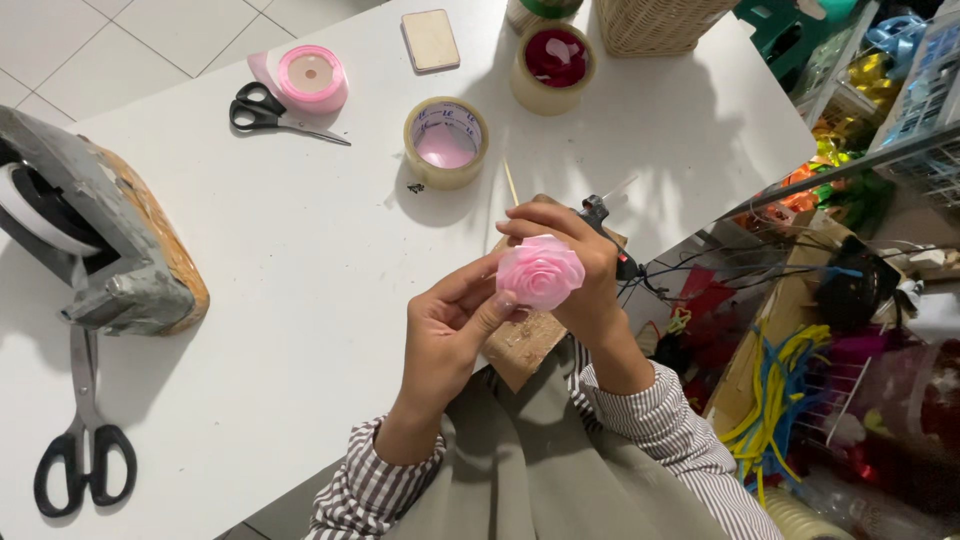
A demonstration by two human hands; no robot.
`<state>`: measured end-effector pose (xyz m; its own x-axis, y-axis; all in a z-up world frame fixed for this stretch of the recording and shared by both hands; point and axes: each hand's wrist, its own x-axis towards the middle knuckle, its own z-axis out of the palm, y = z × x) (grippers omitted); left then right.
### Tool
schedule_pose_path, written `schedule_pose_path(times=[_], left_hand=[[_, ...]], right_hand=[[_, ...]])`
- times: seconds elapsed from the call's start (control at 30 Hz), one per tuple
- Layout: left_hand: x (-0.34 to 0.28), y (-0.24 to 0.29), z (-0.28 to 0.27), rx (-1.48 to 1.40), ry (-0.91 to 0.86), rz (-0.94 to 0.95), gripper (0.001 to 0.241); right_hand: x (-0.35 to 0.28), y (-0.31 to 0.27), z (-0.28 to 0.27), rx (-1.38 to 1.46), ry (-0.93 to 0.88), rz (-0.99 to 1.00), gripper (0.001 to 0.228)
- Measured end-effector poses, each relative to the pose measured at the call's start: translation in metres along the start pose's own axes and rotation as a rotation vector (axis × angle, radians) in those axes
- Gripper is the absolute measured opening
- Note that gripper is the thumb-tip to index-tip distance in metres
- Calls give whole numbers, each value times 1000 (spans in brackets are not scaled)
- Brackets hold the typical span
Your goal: The person wraps a pink ribbon around a small rectangular object, cuts the ribbon with scissors, and then uses a hot glue gun to fold and shape the ribbon into a decorative piece.
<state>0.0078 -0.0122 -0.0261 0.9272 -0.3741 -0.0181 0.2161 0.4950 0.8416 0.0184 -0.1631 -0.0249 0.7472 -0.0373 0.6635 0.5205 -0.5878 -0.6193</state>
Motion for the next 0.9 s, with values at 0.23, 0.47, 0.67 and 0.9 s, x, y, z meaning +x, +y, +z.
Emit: schedule_pose_path(times=[0.23,0.47,0.67,0.9], left_hand=[[0,-6,1,-8,0,31,45],[-3,-8,0,100,21,124,57],[1,4,-2,367,-1,309,70],[0,7,-3,646,102,555,48]], right_hand=[[-2,-7,2,88,-25,19,19],[-3,-13,3,27,-24,24,22],[-2,-14,0,85,-70,32,26],[-3,-12,-2,190,-105,50,31]])
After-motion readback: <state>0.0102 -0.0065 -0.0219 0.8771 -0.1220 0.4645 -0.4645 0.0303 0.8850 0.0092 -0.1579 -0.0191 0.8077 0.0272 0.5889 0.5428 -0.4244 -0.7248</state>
